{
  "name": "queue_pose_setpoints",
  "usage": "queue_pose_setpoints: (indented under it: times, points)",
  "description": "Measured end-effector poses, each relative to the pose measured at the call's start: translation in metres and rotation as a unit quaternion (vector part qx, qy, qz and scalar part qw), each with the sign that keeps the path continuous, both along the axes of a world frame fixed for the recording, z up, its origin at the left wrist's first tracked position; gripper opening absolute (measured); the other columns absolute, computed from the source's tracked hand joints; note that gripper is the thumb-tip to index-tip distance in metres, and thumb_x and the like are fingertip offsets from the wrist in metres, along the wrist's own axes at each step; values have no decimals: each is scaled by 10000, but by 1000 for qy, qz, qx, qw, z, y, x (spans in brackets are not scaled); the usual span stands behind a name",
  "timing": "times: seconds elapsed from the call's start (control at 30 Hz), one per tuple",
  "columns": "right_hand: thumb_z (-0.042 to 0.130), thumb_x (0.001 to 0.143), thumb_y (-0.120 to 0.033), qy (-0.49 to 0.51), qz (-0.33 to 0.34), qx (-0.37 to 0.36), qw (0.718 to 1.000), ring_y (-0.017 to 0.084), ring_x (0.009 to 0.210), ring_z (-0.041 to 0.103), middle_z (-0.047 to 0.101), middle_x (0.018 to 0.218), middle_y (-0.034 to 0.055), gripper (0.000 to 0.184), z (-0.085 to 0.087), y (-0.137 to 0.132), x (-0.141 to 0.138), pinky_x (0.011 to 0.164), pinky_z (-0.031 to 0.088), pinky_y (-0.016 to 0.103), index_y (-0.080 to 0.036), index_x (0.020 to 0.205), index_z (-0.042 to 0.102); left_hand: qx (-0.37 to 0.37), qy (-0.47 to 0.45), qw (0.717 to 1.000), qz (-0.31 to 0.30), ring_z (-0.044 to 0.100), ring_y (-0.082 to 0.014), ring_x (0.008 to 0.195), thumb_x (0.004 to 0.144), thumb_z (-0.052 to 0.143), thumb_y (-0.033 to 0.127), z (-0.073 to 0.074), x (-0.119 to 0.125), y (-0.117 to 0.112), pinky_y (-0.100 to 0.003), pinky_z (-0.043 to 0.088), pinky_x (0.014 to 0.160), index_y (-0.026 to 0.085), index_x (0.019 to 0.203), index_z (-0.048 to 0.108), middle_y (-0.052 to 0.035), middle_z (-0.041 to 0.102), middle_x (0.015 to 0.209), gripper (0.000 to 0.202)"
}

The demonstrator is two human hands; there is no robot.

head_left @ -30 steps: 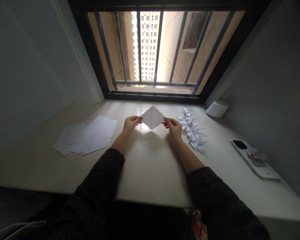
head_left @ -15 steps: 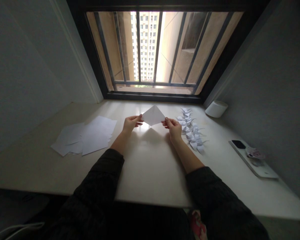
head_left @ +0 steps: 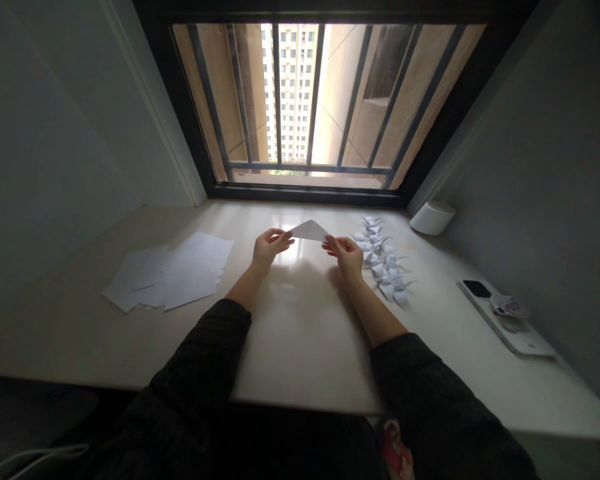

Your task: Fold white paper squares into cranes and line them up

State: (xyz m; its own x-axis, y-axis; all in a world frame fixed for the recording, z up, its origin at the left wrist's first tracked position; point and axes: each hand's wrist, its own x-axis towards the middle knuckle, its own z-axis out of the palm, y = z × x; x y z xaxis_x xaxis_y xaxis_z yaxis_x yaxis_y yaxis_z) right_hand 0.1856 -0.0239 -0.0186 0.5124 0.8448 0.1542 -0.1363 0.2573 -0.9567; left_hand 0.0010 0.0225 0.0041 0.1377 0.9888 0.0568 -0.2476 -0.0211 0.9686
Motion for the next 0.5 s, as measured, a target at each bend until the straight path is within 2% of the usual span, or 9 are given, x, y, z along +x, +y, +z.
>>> queue_pose_setpoints:
  times: [0.13, 0.27, 0.37, 0.5]
  points:
    - [743, 593, -488, -15, -4, 10, 1000, 196, 693, 683, 655, 628, 18, 361, 0, 1, 0, 592, 512, 273, -178, 636, 564, 1, -41, 999, 20, 665, -162, 801, 561, 787, 383, -2, 6, -3, -316, 522, 784, 155, 755, 567, -33, 674, 791, 371]
    - [757, 583, -460, -7, -7, 25, 1000, 172, 656, 665, 649, 633, 11, 342, 0, 1, -1, 615, 512, 283, -177, 659, 580, -2, -55, 998, 41, 651, -153, 819, 568, 785, 334, -2, 11, -8, -329, 512, 814, 165, 919, 614, -41, 676, 843, 426]
    - [745, 597, -464, -16, -4, 33, 999, 164, 652, 652, 652, 643, 12, 339, 0, 1, -1, 628, 510, 290, -179, 682, 582, -4, -59, 998, 33, 633, -167, 889, 580, 772, 309, 0, 13, -12, -327, 508, 828, 174, 1010, 636, -58, 673, 946, 471]
    - [730, 602, -489, -48, 15, 38, 998, 145, 621, 626, 650, 630, 6, 352, 0, 0, -2, 618, 494, 279, -183, 671, 571, -19, -66, 998, 3, 604, -202, 966, 598, 758, 327, 3, 16, -15, -346, 509, 830, 174, 991, 667, -73, 651, 1041, 432]
